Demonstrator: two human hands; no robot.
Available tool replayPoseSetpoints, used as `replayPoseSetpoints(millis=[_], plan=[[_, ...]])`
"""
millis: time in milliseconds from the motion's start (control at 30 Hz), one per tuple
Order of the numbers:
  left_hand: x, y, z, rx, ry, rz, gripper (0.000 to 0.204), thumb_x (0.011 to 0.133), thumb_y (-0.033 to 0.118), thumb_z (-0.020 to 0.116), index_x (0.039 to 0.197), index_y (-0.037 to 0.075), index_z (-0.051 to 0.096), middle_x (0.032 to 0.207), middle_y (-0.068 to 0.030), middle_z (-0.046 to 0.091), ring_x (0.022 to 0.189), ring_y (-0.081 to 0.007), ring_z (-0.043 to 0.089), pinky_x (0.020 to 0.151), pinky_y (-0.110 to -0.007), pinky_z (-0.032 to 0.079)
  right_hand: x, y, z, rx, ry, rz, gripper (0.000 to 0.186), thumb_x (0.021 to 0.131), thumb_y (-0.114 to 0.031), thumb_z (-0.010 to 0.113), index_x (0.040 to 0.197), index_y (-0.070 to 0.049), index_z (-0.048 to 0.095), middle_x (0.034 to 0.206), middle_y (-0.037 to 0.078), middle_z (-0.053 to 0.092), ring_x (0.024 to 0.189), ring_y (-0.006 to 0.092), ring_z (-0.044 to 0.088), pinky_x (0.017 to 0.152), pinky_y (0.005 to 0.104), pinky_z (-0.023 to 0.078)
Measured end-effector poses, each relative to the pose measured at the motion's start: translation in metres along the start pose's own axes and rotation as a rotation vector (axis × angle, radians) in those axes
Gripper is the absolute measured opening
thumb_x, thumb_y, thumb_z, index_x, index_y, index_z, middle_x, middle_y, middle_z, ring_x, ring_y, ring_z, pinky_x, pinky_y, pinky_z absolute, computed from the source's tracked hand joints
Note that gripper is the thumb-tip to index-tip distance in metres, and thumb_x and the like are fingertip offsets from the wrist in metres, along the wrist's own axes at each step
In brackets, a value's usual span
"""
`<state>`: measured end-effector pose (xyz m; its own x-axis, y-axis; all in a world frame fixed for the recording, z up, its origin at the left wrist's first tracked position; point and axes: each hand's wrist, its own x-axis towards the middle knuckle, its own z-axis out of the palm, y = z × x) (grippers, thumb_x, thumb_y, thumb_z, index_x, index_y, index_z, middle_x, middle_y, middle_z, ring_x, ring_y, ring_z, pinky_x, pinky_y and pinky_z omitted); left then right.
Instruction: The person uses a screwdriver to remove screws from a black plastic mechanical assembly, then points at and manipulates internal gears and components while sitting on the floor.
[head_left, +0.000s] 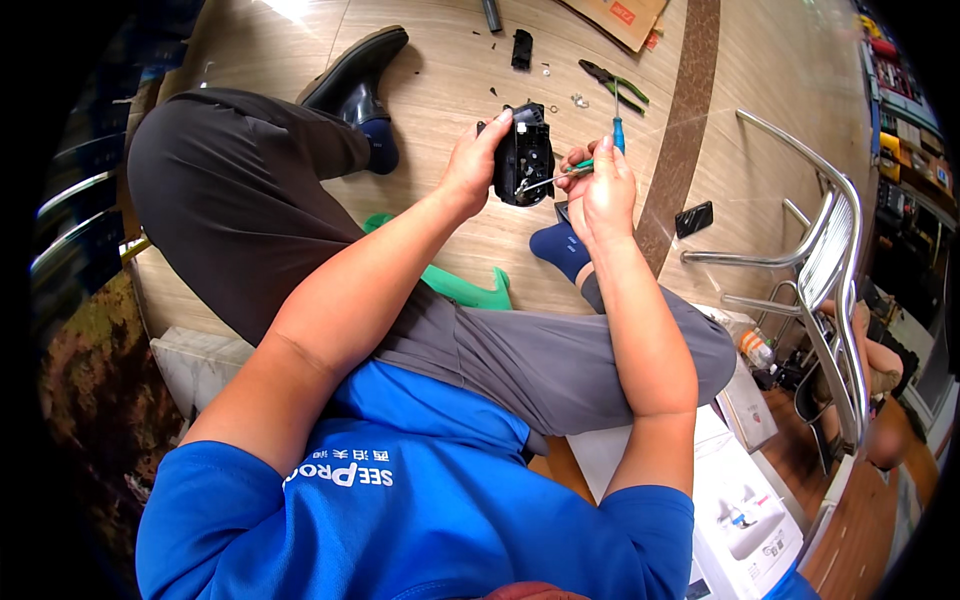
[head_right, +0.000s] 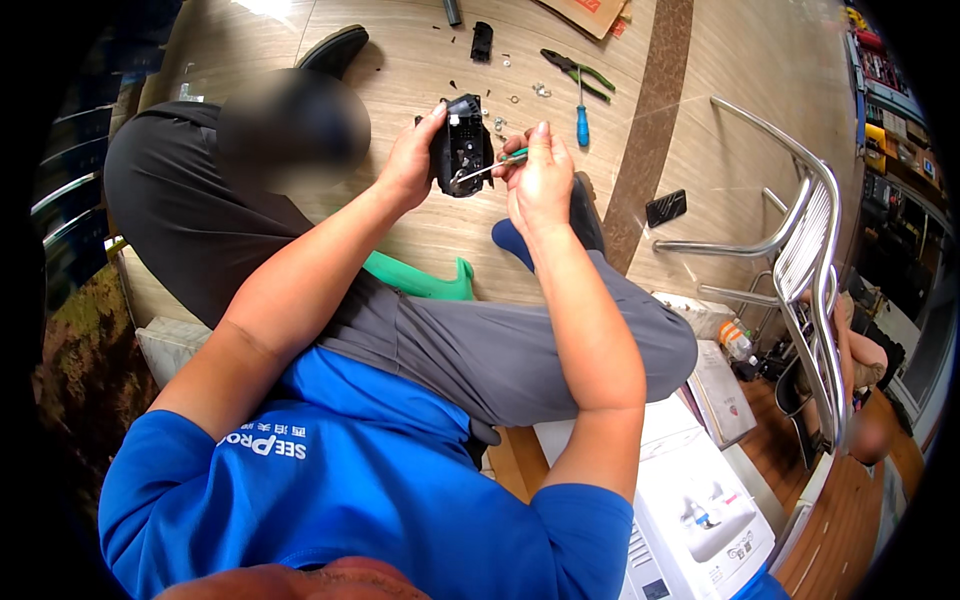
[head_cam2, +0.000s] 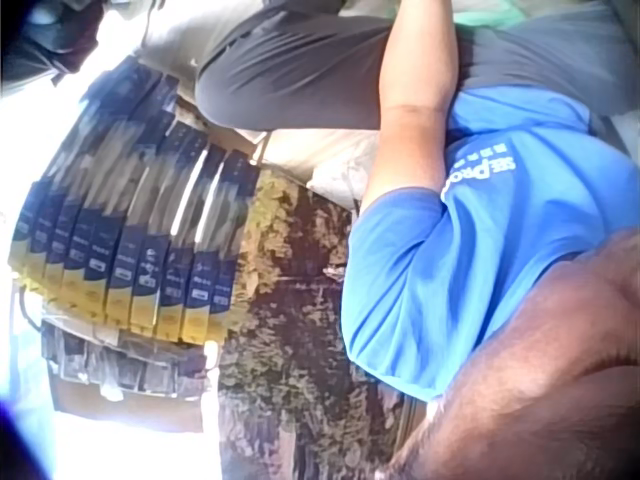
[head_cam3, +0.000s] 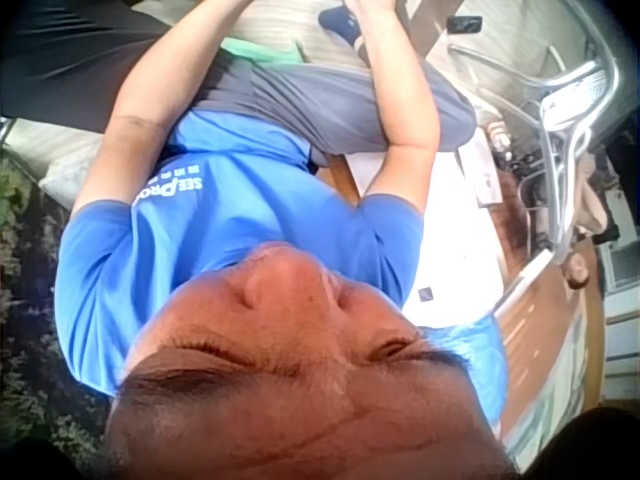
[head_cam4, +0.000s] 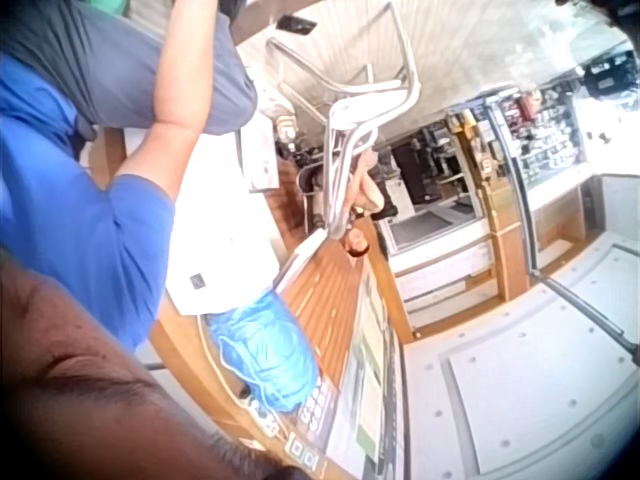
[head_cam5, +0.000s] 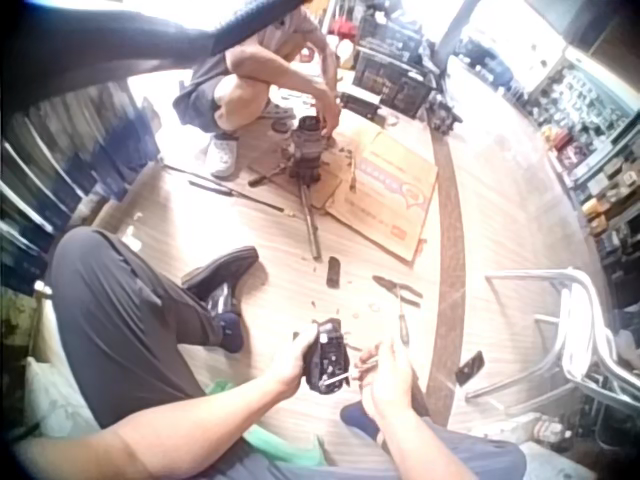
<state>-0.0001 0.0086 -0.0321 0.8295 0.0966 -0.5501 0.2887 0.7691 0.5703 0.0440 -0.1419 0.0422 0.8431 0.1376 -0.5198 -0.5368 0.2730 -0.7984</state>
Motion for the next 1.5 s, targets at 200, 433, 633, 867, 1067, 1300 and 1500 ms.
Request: replayPoseSetpoints(millis=[200, 433, 633, 867, 1067, 1300, 1500], plan=[[-0.002, 0.004, 0.0, -0.046, -0.009, -0.026, 0.036, 0.099, 0.043, 0.057, 0.101, 0.008, 0.059, 0.086, -0.0034, 0.066, 0.071, -0.0119, 0.066, 0.065, -0.03, 0.056, 0.004, -0.001, -0.008, 0.067, 0.003, 0.165, 0.028, 0.106, -0.037, 0.048, 0.099, -0.009, 0.05, 0.082, 0.009, 0.058, 0.072, 0.0221, 0.056, 0.059, 0.0321, 0.045], [-0.005, 0.009, -0.002, -0.095, 0.012, -0.088, 0.039, 0.101, 0.044, 0.053, 0.113, 0.008, 0.062, 0.099, -0.0074, 0.071, 0.084, -0.0174, 0.07, 0.075, -0.034, 0.058, 0.012, -0.013, -0.021, 0.17, -0.003, 0.256, 0.029, 0.105, -0.038, 0.048, 0.103, -0.009, 0.05, 0.082, 0.01, 0.059, 0.072, 0.0236, 0.058, 0.057, 0.0322, 0.044], [0.017, 0.007, -0.023, -0.173, 0.257, 0.044, 0.041, 0.096, 0.043, 0.062, 0.111, 0.005, 0.06, 0.095, -0.0055, 0.068, 0.08, -0.0159, 0.067, 0.072, -0.033, 0.056, 0.042, -0.016, -0.047, 0.173, 0.076, 0.217, 0.03, 0.105, -0.038, 0.049, 0.106, -0.008, 0.052, 0.083, 0.01, 0.06, 0.072, 0.0254, 0.06, 0.057, 0.0324, 0.046], [0.021, 0.041, -0.033, -0.258, 0.345, 0.139, 0.039, 0.1, 0.046, 0.053, 0.115, 0.01, 0.06, 0.1, -0.0036, 0.069, 0.086, -0.0186, 0.07, 0.072, -0.035, 0.058, 0.121, 0.035, -0.086, 0.235, 0.167, 0.179, 0.029, 0.105, -0.037, 0.048, 0.106, -0.009, 0.051, 0.081, 0.01, 0.06, 0.071, 0.0258, 0.061, 0.057, 0.0334, 0.046], [0.017, 0.038, -0.021, -0.235, 0.362, 0.172, 0.035, 0.1, 0.041, 0.055, 0.11, 0.008, 0.062, 0.094, -0.0035, 0.069, 0.079, -0.0156, 0.069, 0.065, -0.032, 0.058, 0.152, 0.111, -0.107, 0.346, 0.307, 0.212, 0.021, 0.106, -0.031, 0.048, 0.102, -0.011, 0.053, 0.084, 0.008, 0.059, 0.074, 0.0243, 0.056, 0.065, 0.0368, 0.046], [0.02, 0.036, -0.02, -0.195, 0.379, 0.155, 0.034, 0.102, 0.039, 0.054, 0.111, 0.008, 0.061, 0.096, -0.0037, 0.069, 0.084, -0.0145, 0.068, 0.072, -0.031, 0.058, 0.17, 0.158, -0.11, 0.304, 0.418, 0.2, 0.011, 0.105, -0.021, 0.048, 0.106, -0.01, 0.05, 0.086, 0.01, 0.058, 0.071, 0.0244, 0.055, 0.061, 0.0398, 0.048], [0.029, 0.029, -0.026, -0.162, 0.396, 0.152, 0.033, 0.101, 0.04, 0.054, 0.111, 0.009, 0.061, 0.097, -0.003, 0.068, 0.084, -0.0138, 0.068, 0.071, -0.031, 0.058, 0.181, 0.175, -0.105, 0.246, 0.421, 0.192, 0.011, 0.104, -0.019, 0.05, 0.11, -0.009, 0.05, 0.089, 0.011, 0.061, 0.071, 0.0241, 0.058, 0.06, 0.0404, 0.051]])
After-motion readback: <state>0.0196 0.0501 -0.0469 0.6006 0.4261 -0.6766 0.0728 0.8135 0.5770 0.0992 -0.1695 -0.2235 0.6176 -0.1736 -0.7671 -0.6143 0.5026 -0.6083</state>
